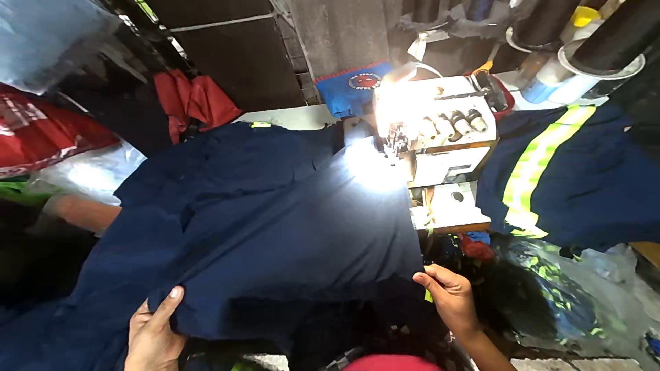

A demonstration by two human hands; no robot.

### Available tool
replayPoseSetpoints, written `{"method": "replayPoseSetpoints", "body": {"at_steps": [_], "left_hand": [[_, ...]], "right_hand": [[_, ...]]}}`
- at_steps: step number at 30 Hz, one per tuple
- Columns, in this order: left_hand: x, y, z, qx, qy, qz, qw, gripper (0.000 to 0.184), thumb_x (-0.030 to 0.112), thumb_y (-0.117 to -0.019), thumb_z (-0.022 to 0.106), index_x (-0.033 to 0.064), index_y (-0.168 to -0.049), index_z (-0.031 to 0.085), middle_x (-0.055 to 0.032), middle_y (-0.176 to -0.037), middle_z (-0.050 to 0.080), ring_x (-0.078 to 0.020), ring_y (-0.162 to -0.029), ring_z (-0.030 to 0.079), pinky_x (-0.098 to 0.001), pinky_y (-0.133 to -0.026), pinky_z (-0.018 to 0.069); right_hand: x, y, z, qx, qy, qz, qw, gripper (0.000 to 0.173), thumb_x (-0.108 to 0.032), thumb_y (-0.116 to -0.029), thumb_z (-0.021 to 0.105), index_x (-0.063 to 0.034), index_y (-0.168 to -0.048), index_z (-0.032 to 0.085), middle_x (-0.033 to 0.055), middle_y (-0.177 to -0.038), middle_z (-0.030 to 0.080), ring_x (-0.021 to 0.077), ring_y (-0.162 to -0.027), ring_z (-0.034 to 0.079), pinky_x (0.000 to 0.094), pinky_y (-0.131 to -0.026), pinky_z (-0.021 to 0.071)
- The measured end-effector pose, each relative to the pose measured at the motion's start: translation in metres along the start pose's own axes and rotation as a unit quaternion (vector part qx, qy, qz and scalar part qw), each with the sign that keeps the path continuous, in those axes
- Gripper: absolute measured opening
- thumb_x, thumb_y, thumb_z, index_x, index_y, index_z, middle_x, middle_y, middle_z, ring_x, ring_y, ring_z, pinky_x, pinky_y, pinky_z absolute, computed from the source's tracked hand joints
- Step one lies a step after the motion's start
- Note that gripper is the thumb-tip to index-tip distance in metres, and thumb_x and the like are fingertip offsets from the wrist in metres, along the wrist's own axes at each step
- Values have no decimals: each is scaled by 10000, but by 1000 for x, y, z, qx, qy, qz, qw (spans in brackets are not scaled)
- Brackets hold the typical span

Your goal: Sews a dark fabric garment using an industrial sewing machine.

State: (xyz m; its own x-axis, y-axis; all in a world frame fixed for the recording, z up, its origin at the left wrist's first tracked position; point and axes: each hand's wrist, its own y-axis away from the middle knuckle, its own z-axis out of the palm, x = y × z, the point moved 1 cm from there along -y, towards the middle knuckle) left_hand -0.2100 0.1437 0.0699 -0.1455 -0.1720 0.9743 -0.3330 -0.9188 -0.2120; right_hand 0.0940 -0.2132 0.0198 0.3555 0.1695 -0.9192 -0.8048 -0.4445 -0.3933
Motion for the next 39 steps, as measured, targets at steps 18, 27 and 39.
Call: {"method": "replayPoseSetpoints", "body": {"at_steps": [18, 27, 39], "left_hand": [[27, -140, 53, 83, -133, -41, 987, 302, 214, -979, 681, 101, -1248, 603, 41, -1083, 688, -37, -954, 676, -289, -868, 579], [-42, -164, 117, 20, -618, -11, 786, 536, 414, -1068, 490, -69, -1268, 611, -370, -1229, 629, -564, -1178, 598, -749, -944, 427], [-20, -128, 55, -75, -329, 25, 941, 881, 9, -783, 785, -68, -1528, 322, -295, -1503, 442, -308, -1400, 460, -444, -1161, 386]], "right_hand": [[-4, -153, 46, 77, 209, 30, 975, 255, -237, -947, 693, -40, -796, 749, 31, -706, 677, 78, -662, 619, 322, -673, 516], [17, -122, 33, 19, 54, 106, 993, 198, -150, -972, 646, -45, -828, 733, -33, -740, 660, -14, -669, 581, 198, -635, 496], [4, -84, 4, -69, -141, 216, 964, 193, -14, -967, 569, 18, -1111, 693, 30, -1057, 725, 53, -1010, 668, 254, -929, 554]]}}
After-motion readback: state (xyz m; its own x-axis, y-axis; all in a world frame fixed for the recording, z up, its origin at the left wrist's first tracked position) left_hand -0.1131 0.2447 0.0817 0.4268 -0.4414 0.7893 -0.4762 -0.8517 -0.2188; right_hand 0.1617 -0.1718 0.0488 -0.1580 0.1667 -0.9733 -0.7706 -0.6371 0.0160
